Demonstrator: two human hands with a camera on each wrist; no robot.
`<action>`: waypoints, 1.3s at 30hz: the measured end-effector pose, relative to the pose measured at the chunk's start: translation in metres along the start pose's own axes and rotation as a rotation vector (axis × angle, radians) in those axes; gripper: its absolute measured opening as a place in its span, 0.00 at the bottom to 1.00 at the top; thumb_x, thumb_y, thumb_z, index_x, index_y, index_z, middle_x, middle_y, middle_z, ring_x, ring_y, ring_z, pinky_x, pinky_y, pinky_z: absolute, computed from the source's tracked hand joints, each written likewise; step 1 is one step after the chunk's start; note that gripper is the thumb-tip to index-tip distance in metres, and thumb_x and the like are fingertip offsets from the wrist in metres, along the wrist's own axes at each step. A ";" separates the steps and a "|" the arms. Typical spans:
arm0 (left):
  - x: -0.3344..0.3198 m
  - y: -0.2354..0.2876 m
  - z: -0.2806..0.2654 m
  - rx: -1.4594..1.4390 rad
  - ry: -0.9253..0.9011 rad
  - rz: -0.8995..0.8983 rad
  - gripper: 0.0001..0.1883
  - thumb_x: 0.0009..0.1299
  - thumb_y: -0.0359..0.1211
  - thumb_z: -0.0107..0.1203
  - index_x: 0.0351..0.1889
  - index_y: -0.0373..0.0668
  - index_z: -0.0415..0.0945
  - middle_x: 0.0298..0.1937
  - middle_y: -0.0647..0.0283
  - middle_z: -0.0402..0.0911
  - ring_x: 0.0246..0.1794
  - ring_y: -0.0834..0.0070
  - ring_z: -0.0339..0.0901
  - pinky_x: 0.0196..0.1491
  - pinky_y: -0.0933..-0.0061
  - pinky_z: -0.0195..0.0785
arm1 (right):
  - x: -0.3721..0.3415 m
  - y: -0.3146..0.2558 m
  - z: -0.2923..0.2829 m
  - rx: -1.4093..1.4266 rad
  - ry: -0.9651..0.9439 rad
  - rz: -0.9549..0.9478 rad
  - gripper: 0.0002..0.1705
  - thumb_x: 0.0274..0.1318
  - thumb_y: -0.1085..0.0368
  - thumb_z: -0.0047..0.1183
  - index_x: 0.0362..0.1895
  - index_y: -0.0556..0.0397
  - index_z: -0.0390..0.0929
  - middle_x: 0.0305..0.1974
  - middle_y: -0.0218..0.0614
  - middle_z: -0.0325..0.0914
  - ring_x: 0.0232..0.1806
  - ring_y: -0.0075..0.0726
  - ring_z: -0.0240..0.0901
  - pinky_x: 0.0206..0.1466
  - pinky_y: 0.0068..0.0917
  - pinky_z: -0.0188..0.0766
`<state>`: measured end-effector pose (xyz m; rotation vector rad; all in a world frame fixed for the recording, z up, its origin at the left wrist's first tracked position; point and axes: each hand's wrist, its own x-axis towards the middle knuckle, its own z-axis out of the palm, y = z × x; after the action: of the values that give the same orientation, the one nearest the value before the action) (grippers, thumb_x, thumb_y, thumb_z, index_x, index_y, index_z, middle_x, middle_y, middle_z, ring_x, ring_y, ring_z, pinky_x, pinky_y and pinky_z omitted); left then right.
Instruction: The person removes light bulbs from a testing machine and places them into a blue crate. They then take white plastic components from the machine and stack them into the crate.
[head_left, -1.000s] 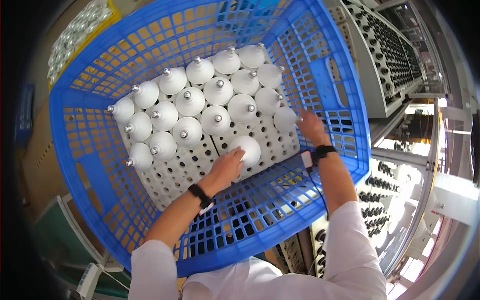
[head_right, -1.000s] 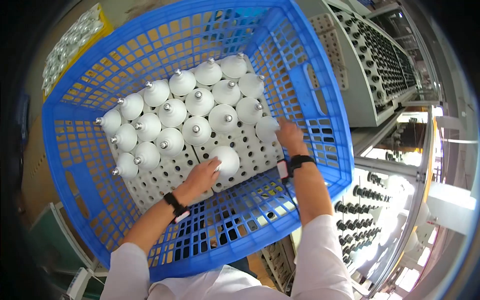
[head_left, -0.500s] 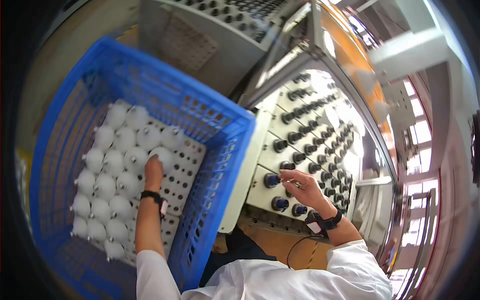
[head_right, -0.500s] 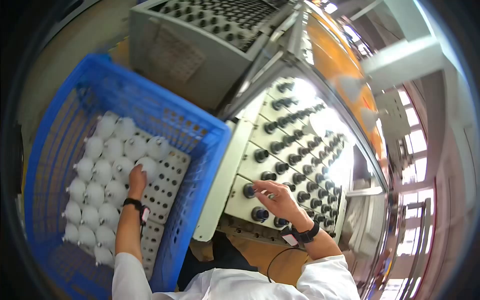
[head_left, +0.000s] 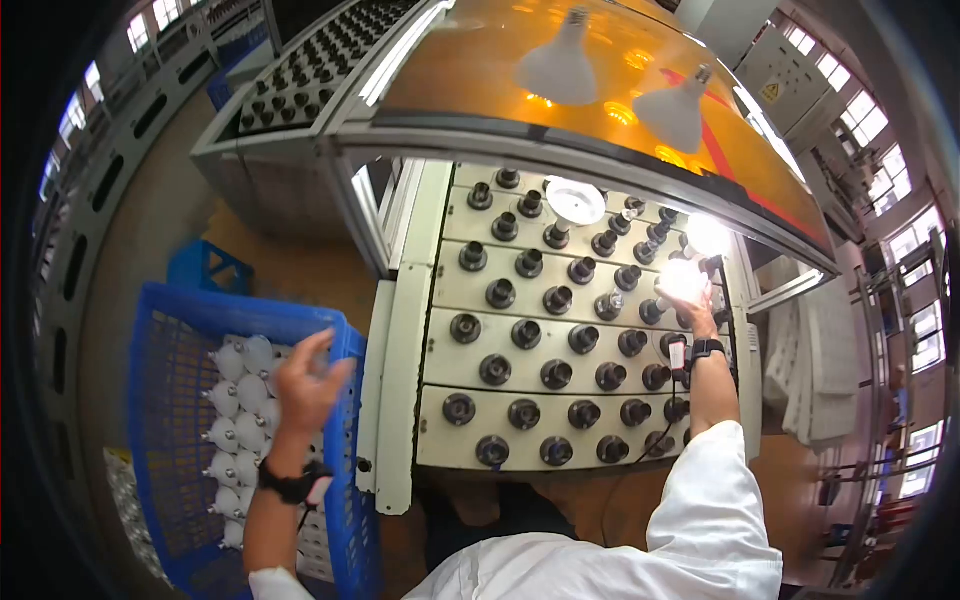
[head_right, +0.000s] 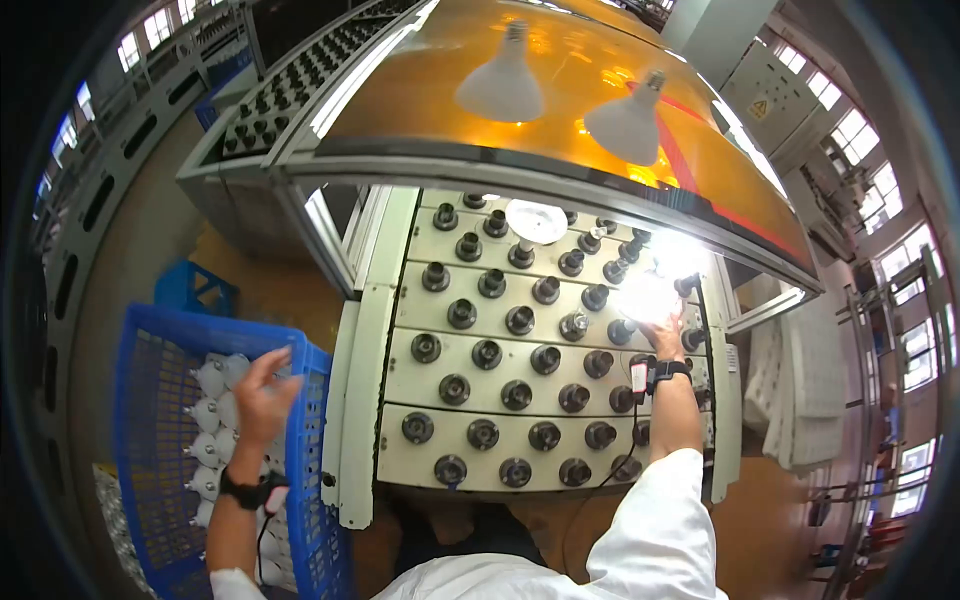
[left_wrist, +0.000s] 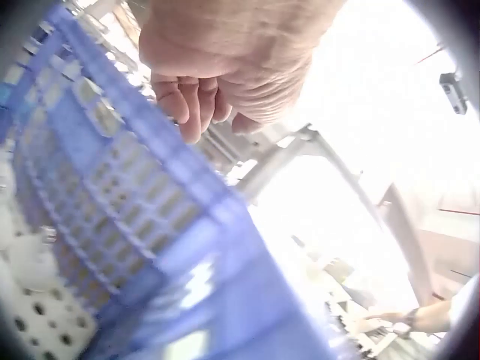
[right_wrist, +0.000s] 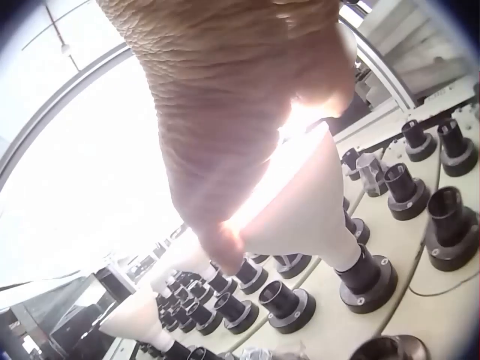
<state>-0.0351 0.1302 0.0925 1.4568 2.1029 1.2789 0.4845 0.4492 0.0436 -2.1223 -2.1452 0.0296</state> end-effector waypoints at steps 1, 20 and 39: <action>0.022 0.039 0.030 0.016 -0.070 0.108 0.27 0.53 0.36 0.66 0.51 0.38 0.73 0.47 0.55 0.79 0.44 0.69 0.78 0.44 0.72 0.71 | 0.004 0.003 0.001 0.031 -0.007 0.015 0.32 0.40 0.46 0.59 0.49 0.51 0.73 0.48 0.48 0.70 0.55 0.50 0.60 0.59 0.43 0.56; 0.223 0.176 0.382 0.734 -0.810 0.017 0.45 0.48 0.68 0.48 0.55 0.44 0.72 0.57 0.52 0.72 0.59 0.59 0.68 0.60 0.62 0.58 | -0.025 0.031 -0.003 0.340 0.138 -0.031 0.49 0.31 0.47 0.62 0.61 0.49 0.58 0.56 0.44 0.54 0.60 0.53 0.50 0.57 0.52 0.58; 0.240 0.193 0.372 0.554 -0.557 -0.105 0.43 0.40 0.64 0.55 0.45 0.38 0.77 0.49 0.50 0.76 0.54 0.60 0.70 0.57 0.72 0.60 | -0.020 0.036 0.002 0.369 0.151 -0.041 0.48 0.31 0.41 0.61 0.59 0.46 0.61 0.57 0.43 0.56 0.61 0.49 0.52 0.60 0.49 0.56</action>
<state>0.2164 0.5426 0.0906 1.6262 2.1609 0.1885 0.5208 0.4302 0.0367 -1.8112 -1.9213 0.2340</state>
